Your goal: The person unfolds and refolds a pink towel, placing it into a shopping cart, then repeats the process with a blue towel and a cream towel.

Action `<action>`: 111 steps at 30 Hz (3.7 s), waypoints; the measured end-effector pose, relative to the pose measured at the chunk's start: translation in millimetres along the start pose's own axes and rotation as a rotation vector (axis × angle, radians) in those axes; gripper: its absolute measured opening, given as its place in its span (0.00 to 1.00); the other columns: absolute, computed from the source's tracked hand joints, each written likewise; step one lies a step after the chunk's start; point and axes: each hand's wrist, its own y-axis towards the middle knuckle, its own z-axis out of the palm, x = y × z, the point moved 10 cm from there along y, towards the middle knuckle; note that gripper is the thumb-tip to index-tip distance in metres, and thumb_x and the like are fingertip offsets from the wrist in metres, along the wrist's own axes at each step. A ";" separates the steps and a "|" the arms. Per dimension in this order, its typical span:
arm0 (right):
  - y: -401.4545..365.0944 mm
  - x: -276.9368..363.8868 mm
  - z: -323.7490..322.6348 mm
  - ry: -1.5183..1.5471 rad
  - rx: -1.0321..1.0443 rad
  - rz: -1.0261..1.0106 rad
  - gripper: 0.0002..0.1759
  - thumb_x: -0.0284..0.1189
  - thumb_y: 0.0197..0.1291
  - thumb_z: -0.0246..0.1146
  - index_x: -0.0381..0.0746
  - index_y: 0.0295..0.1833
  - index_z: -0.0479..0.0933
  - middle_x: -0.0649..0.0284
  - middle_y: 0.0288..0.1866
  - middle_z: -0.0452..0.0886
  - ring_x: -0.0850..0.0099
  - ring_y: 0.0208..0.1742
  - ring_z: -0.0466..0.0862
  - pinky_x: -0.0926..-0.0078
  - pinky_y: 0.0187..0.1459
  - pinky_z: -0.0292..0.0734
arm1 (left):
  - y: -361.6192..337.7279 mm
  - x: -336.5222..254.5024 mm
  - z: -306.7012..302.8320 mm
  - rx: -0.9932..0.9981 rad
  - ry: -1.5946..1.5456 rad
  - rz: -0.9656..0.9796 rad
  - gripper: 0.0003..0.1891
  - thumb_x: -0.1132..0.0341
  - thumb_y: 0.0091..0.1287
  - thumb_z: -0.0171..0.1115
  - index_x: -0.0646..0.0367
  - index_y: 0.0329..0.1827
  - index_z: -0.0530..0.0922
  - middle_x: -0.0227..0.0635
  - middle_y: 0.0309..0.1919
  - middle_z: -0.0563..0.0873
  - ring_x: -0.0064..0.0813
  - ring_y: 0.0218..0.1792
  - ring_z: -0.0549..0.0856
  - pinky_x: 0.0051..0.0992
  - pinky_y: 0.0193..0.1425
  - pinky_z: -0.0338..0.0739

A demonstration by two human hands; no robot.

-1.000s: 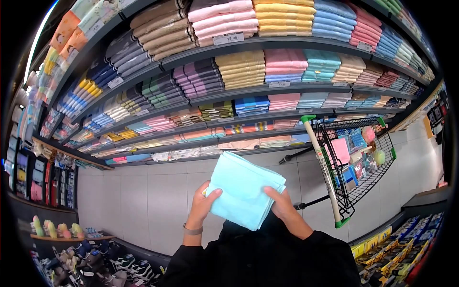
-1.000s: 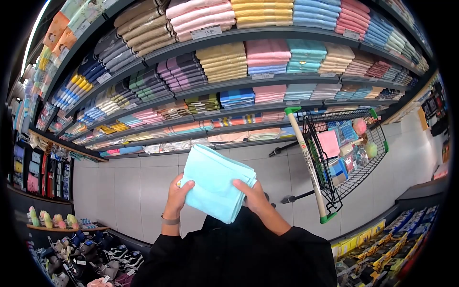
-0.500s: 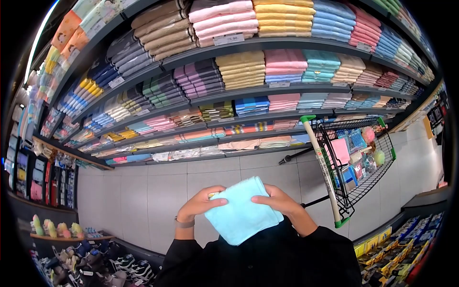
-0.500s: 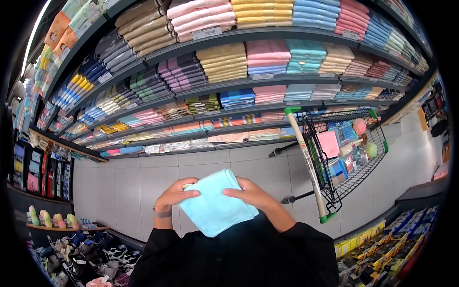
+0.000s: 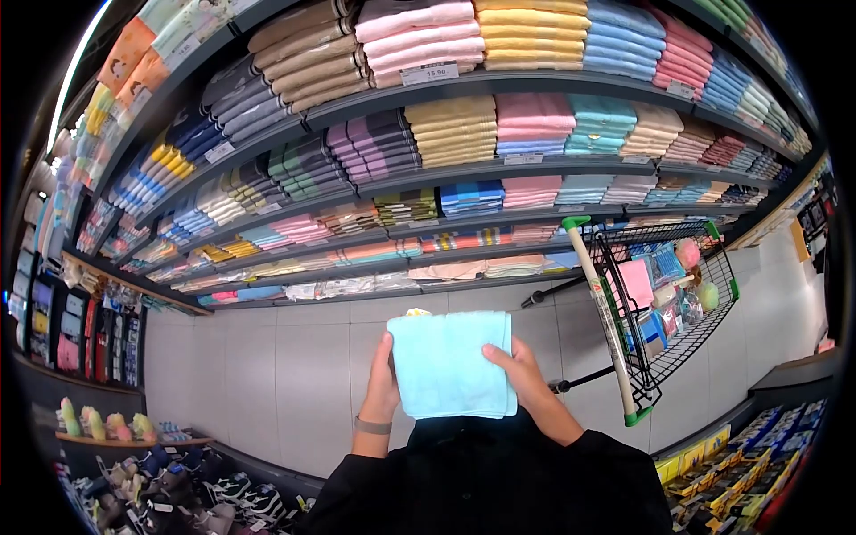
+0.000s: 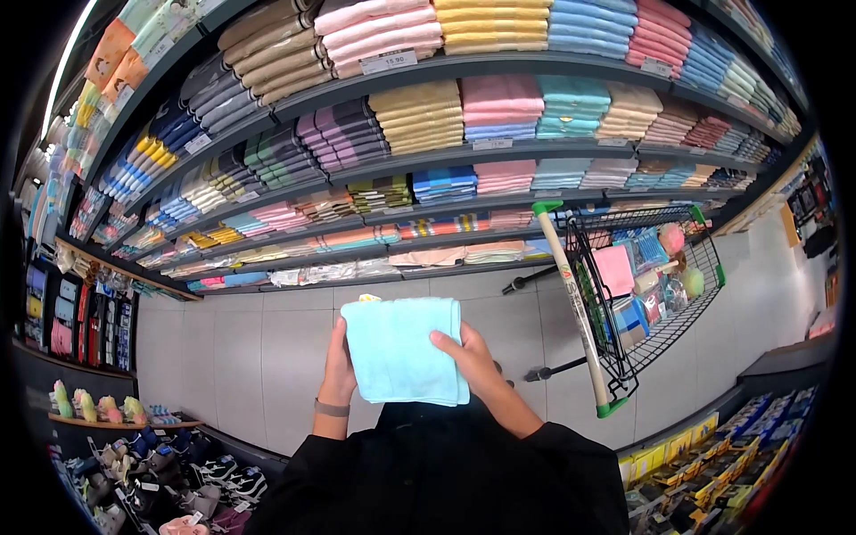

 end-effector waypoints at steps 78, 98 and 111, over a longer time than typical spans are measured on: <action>38.2 78.0 -193.6 0.577 -0.440 -0.316 0.36 0.47 0.71 0.50 0.39 0.76 0.52 0.57 0.76 0.59 0.61 0.75 0.60 0.59 0.73 0.55 | 185.4 69.7 244.3 0.421 0.268 -0.371 0.27 0.64 0.67 0.62 0.66 0.66 0.66 0.41 0.58 0.77 0.32 0.57 0.78 0.30 0.60 0.75; -130.0 123.0 -431.0 0.422 -1.135 -0.540 0.29 0.31 0.59 0.65 0.30 0.63 0.67 0.55 0.57 0.77 0.65 0.57 0.78 0.66 0.61 0.71 | 160.5 234.0 326.0 0.982 0.791 -0.012 0.15 0.69 0.71 0.55 0.64 0.58 0.71 0.39 0.52 0.80 0.27 0.48 0.81 0.26 0.56 0.74; -133.5 -88.2 -658.5 0.176 -1.369 -0.054 0.17 0.26 0.50 0.61 0.31 0.47 0.77 0.57 0.38 0.81 0.67 0.36 0.80 0.68 0.40 0.77 | 123.8 280.7 357.7 1.094 1.471 0.406 0.11 0.72 0.63 0.60 0.65 0.47 0.76 0.45 0.49 0.81 0.46 0.47 0.81 0.36 0.52 0.76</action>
